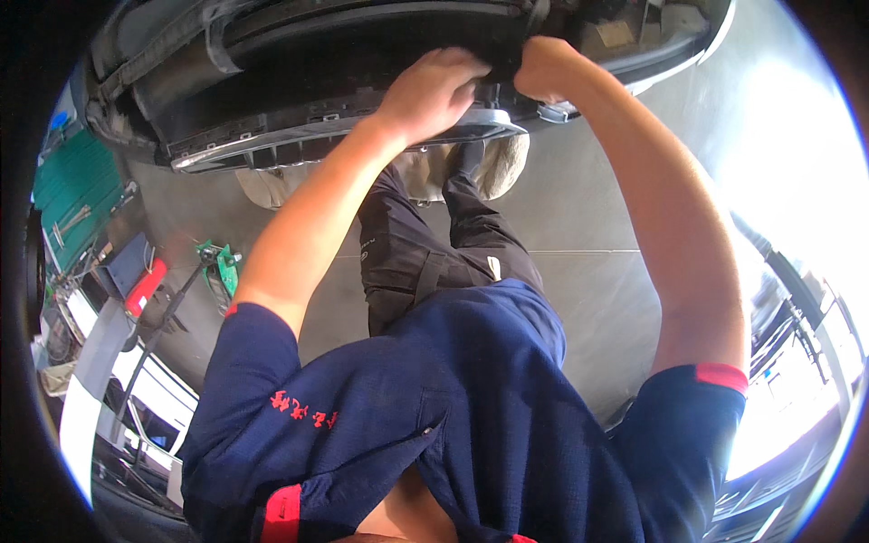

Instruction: The person retrieves screws from inside a car, attaches a bit to a ratchet tool at a workbench, and fastens screws onto the front bumper of another car using the tool.

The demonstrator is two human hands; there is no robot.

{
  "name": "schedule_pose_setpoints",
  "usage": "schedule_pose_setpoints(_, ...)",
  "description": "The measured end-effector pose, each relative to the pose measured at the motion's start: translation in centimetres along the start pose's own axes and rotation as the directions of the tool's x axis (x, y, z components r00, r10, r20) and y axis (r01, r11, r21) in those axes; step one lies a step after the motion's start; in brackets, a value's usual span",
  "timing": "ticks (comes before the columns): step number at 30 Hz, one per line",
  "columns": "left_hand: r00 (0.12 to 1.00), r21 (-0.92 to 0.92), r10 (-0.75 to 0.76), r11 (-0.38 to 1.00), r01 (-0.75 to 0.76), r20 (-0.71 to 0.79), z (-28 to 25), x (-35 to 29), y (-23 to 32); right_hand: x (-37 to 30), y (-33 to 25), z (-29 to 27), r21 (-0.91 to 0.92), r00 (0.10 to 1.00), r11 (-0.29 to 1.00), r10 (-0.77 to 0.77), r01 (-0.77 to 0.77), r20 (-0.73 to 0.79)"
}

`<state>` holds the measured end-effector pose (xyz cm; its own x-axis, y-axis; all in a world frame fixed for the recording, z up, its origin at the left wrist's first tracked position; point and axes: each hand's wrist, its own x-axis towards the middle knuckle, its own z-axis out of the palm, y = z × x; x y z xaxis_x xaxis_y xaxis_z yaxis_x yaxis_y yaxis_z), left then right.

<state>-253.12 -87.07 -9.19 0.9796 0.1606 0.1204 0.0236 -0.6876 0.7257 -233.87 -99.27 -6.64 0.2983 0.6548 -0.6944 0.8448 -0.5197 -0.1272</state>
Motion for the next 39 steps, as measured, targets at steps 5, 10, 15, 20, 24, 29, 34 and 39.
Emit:
schedule_pose_setpoints(5,0.939,0.169,-0.106,0.984,0.052,0.326,5.7,5.9,1.0,-2.5,1.7,-0.5,0.199,0.993,0.978,-0.046,0.067,-0.109)
schedule_pose_setpoints(10,0.865,0.268,-0.209,0.959,0.090,0.456,6.7,7.0,2.1,-3.6,2.6,-0.3,0.151,0.997,0.987,-0.068,0.061,0.044)
schedule_pose_setpoints(15,0.988,0.202,-0.057,0.979,0.027,0.145,8.8,6.0,3.6,-5.8,3.7,0.0,0.332,0.985,0.934,-0.087,0.134,-0.152)
schedule_pose_setpoints(20,0.998,0.207,0.034,0.977,-0.044,0.053,9.0,6.2,3.3,-5.3,4.6,1.2,-0.283,0.832,0.899,-0.423,0.335,-0.360)
schedule_pose_setpoints(24,0.998,0.251,0.057,0.966,-0.055,-0.001,8.4,6.1,2.9,-5.9,3.9,-0.9,-0.336,0.859,0.854,-0.474,0.396,-0.192)
schedule_pose_setpoints(29,0.990,0.191,-0.089,0.979,0.066,0.114,7.7,5.8,2.5,-8.3,3.4,1.3,-0.017,0.854,0.949,-0.292,0.316,-0.431)
schedule_pose_setpoints(34,0.980,0.277,-0.155,0.954,0.116,0.122,8.6,4.7,1.8,-9.4,1.8,1.0,-0.069,0.898,0.980,-0.198,0.186,-0.394)
schedule_pose_setpoints(39,0.950,0.315,-0.245,0.932,0.177,0.192,7.7,5.3,2.7,-9.4,1.9,1.0,-0.119,0.891,0.975,-0.219,0.187,-0.397)
